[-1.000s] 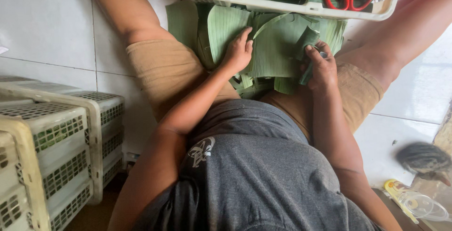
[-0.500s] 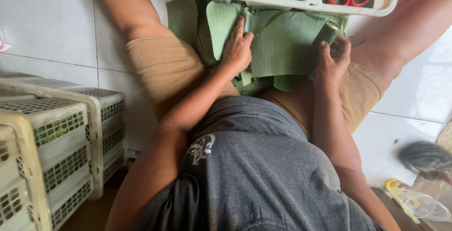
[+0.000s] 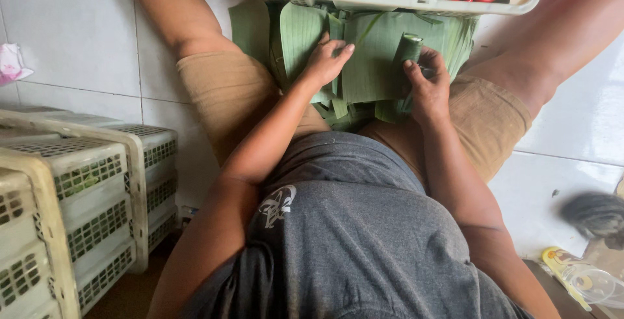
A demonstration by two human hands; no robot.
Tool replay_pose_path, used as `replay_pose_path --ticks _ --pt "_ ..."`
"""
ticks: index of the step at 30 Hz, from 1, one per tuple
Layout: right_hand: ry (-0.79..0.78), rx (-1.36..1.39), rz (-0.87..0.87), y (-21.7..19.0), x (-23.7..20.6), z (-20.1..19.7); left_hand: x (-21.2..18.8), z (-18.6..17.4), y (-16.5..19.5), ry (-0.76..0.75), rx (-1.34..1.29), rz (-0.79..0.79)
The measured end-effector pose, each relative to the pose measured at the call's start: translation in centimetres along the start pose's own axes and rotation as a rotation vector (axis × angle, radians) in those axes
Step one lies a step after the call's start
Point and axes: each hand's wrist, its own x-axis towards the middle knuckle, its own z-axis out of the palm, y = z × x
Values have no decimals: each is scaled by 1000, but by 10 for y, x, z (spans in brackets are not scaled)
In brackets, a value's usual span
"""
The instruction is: The person sits on the floor and folds banana leaves into small rectangular packets, tearing leaf strips by hand to secure them, and places the finished folded leaf pieces into a plastic basket. They occasionally use scissors to trim or cut the leaves and stack completed pieces in the basket.
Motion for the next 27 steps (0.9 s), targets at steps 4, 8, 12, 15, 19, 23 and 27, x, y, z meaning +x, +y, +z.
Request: replay_pose_path --ticks 4,8,12,15,19,23,27 --pt "31 -46 23 0 3 1 -2 8 4 -10 212 76" --pt "11 -12 20 4 6 1 -11 17 3 45 251 255" --pt "21 45 45 3 7 2 -17 16 2 35 -15 242" --pt "51 17 -2 1 6 3 -21 12 6 53 -258 137" --pt "108 -16 -4 1 5 1 -29 14 11 74 -286 268" --pt "43 -12 -96 6 10 1 -29 22 12 -49 -672 -173" --pt "76 -40 -22 9 12 -1 -22 23 5 76 -816 -158"
